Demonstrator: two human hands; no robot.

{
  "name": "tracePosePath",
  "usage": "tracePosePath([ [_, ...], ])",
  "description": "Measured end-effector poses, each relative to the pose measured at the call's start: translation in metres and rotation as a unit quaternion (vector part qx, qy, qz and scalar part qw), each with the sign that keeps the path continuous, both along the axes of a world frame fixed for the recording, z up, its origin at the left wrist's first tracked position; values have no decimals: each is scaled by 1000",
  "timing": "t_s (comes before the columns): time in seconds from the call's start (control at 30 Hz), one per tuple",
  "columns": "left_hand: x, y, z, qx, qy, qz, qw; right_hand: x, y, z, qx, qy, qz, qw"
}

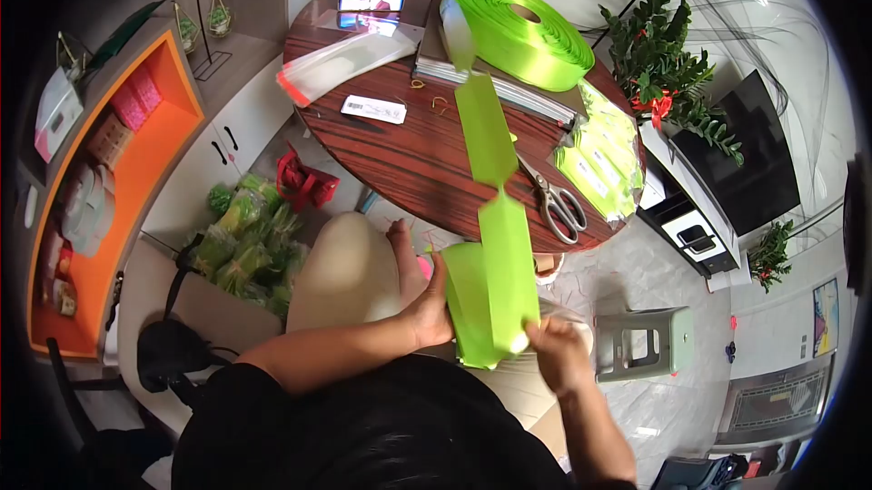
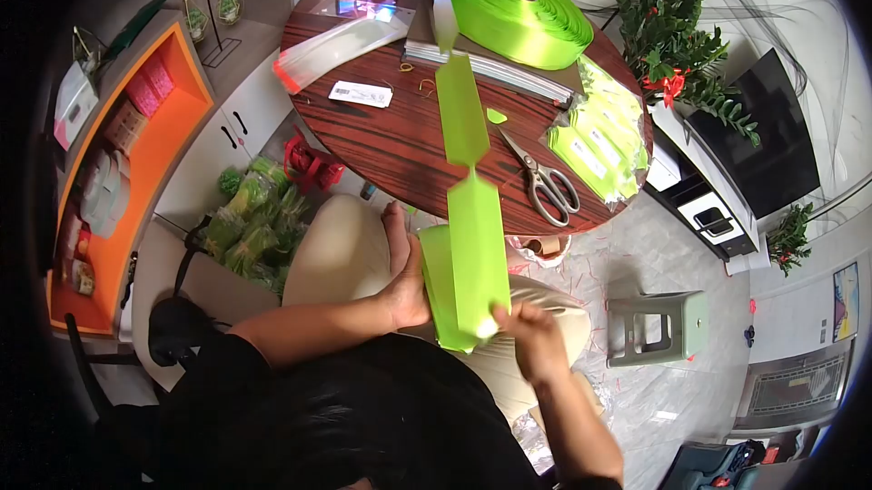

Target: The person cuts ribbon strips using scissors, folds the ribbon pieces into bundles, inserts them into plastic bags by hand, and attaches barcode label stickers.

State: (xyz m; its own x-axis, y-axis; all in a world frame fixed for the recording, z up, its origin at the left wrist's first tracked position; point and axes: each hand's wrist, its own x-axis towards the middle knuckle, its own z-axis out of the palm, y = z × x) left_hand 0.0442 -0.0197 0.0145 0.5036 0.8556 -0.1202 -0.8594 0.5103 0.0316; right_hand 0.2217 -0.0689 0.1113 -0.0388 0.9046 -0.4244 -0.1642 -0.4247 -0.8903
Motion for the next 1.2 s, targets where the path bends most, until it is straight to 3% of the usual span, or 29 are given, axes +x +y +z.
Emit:
tracePosePath([
  [0.13,0,-4,26,77,27,-3,997,4,-52,-19,-19,-75,10,997],
  [0.27,3,1,36,177,73,-112,975,1,-50,-30,1,-163,42,986],
  [0.3,3,1,34,176,73,-110,975,4,-43,-27,40,-253,112,960],
  [0.33,4,0,28,184,102,-85,974,9,-33,-23,77,-338,182,920],
  [0.43,11,-8,12,205,186,-11,961,10,25,-1,155,-312,156,924],
  [0.53,12,-21,31,175,166,-94,966,-27,114,33,199,-336,112,914],
  [0.57,9,-28,48,225,294,-138,919,-37,154,26,260,-407,121,867],
  [0.6,7,-32,56,267,418,-178,850,-56,184,27,255,-373,116,884],
  [0.63,10,-34,53,265,422,-174,849,-76,210,31,242,-385,114,883],
  [0.77,32,-39,9,214,196,-197,937,-106,279,5,226,-406,89,881],
  [0.83,30,-33,-17,105,148,-221,958,-107,243,35,241,-307,70,918],
  [0.87,27,-26,-22,107,145,-224,958,-100,224,44,241,-310,67,917],
  [0.93,19,-13,-37,-27,113,-157,981,-72,177,49,213,-128,65,967],
  [0.97,15,-7,-57,-29,44,-140,989,-54,149,41,231,-121,73,963],
  [1.0,14,-2,-72,-31,-26,-121,992,-51,105,56,158,-102,39,981],
  [1.03,11,-1,-43,-33,-29,-123,991,-29,79,38,163,-61,49,984],
  [1.07,8,0,-13,-29,42,-56,997,-19,46,22,137,-9,-14,990],
  [1.1,5,1,10,-25,115,11,993,-2,19,12,52,-17,-3,998],
  [1.2,6,-3,12,0,67,-15,998,5,-38,-4,19,-62,-24,998],
])
